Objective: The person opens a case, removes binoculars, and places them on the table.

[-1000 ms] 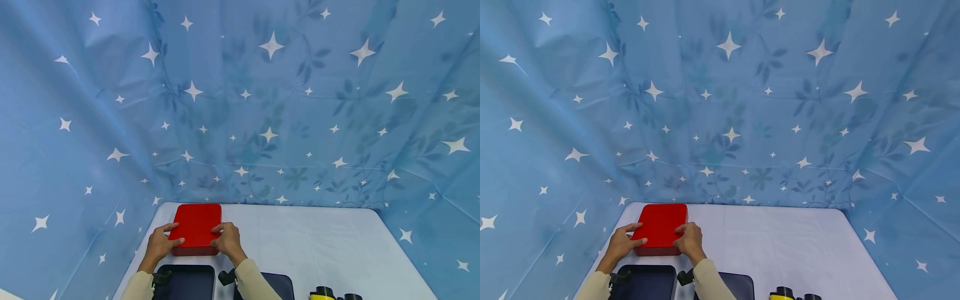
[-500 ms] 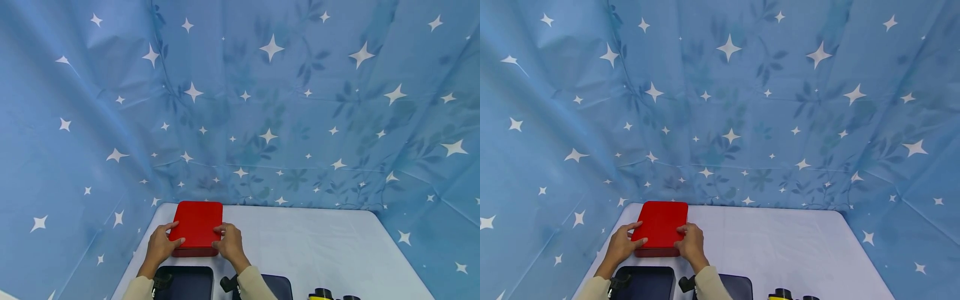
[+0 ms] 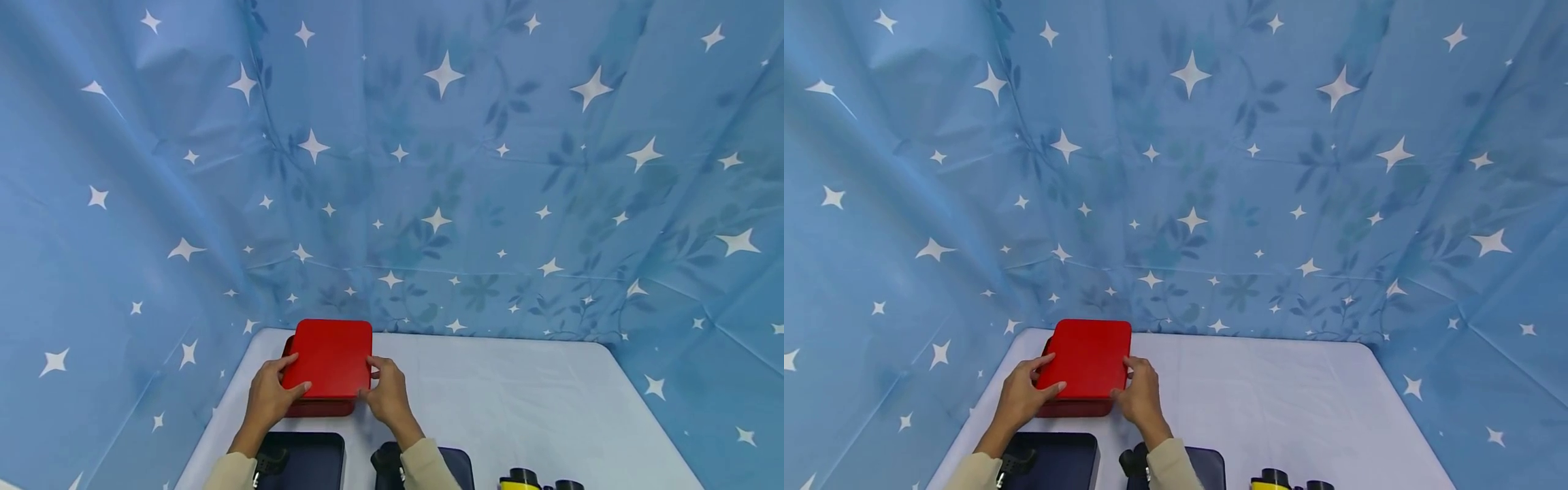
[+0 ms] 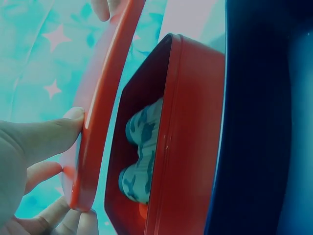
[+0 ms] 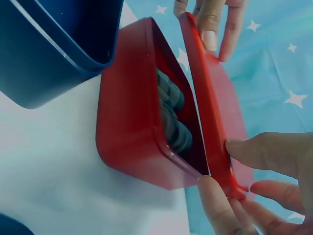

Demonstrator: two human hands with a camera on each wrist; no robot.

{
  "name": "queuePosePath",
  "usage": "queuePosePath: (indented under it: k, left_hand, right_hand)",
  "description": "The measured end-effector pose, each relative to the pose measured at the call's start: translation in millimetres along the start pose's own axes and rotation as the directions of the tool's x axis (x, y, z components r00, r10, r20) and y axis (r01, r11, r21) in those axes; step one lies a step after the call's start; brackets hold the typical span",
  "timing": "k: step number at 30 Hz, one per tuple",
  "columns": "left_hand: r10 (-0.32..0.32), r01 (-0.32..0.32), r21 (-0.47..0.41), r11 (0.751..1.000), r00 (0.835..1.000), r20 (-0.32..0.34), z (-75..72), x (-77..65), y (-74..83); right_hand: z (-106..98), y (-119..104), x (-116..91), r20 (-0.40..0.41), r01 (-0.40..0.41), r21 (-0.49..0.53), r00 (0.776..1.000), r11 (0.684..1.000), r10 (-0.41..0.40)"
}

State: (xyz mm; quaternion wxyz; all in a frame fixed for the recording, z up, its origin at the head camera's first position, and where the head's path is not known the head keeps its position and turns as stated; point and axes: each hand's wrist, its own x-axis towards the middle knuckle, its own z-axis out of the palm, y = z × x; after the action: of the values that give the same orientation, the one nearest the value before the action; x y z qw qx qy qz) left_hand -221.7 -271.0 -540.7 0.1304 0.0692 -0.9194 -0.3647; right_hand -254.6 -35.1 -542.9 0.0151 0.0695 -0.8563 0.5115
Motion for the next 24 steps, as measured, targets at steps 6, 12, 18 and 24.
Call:
queuePosePath:
  k: [6, 12, 18, 24]
  left_hand:
    - [0.017, -0.017, -0.004, 1.000, 1.000, -0.008, 7.6, -1.4, 6.7]
    - [0.029, -0.029, -0.004, 1.000, 1.000, -0.010, 17.3, -3.9, 15.7]
    - [0.075, -0.074, 0.005, 0.997, 0.997, -0.032, 26.5, -6.7, 24.6]
    - [0.071, -0.071, 0.001, 0.997, 0.997, -0.042, 35.7, -10.4, 33.6]
  right_hand:
    - [-10.9, 4.0, -1.9, 0.004, -0.048, 0.015, 0.999, 0.999, 0.048]
    - [-21.7, 9.1, -4.8, -0.021, -0.043, 0.016, 0.999, 0.999, 0.043]
    - [-32.6, 16.7, -9.6, -0.040, -0.036, 0.025, 0.998, 0.999, 0.037]
    - [-43.2, 23.1, -15.2, -0.063, -0.024, 0.023, 0.998, 0.999, 0.026]
